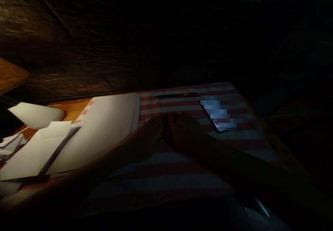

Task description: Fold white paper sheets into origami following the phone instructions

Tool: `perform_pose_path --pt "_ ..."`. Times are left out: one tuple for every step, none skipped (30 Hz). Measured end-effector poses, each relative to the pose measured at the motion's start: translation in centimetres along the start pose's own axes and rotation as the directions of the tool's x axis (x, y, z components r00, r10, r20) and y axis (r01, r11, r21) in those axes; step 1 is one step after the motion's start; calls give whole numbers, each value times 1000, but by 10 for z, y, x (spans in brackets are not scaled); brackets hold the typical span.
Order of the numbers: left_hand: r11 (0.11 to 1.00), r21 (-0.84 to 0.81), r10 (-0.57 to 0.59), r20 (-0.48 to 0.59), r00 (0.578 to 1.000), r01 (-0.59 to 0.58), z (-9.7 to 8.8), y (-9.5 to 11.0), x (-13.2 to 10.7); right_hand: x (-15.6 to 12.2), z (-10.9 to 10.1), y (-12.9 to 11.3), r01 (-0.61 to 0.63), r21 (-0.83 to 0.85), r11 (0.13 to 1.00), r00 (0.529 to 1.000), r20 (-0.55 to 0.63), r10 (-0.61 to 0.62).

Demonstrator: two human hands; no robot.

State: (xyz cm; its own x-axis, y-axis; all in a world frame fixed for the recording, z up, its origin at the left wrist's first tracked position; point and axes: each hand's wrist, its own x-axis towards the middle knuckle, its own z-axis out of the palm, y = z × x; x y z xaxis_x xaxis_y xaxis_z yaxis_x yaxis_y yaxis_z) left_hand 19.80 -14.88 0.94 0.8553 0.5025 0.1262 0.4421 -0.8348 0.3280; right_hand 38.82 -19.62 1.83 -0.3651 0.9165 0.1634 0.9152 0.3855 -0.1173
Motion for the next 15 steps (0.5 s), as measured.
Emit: perform_pose_path --pt "1000 9 -4 7 1000 4 0 0 0 0 -2 -1 -19 -7 1000 1000 15 19" --pt "1000 18 -8 11 1000 8 -1 0 -1 1 -4 -2 -37 -12 999 999 27 38" --pt "1000 25 -11 12 1000 11 -1 0 -1 1 -6 -3 -59 -15 998 998 38 59" --pt "999 29 -15 11 1000 15 -1 -1 -2 1 -8 -4 -79 -15 997 996 47 79" --pt "999 33 -22 7 1000 22 -1 -2 -3 1 -9 -4 -99 -9 995 993 56 99" --pt "999 35 -29 -1 1000 29 -1 -3 -5 1 -11 -4 -115 4 993 991 67 114" --pt "999 37 -35 -12 999 35 -1 -4 -7 1 -12 -5 -125 21 992 989 76 123" --pt "998 39 -39 -25 999 40 -1 -5 -8 0 -13 -5 -130 40 991 989 79 126" --pt "998 41 -39 -37 999 40 -2 -6 -10 0 -15 -6 -127 58 990 989 80 122" --pt "998 47 -40 -48 998 42 -3 -7 -12 0 -16 -6 -122 72 990 990 78 116" --pt "997 58 -44 -58 997 47 -5 -7 -13 -1 -18 -7 -114 77 990 991 74 109" --pt "996 72 -51 -63 997 55 -7 -8 -14 -1 -20 -7 -99 71 992 993 70 94" --pt "994 87 -62 -67 996 68 -10 -9 -15 -2 -22 -7 -81 60 995 995 65 77" --pt "992 99 -75 -72 995 82 -14 -11 -15 -2 -23 -6 -65 49 997 996 62 62" --pt "990 105 -87 -82 993 96 -17 -13 -15 -3 -23 -3 -60 42 997 996 68 57"
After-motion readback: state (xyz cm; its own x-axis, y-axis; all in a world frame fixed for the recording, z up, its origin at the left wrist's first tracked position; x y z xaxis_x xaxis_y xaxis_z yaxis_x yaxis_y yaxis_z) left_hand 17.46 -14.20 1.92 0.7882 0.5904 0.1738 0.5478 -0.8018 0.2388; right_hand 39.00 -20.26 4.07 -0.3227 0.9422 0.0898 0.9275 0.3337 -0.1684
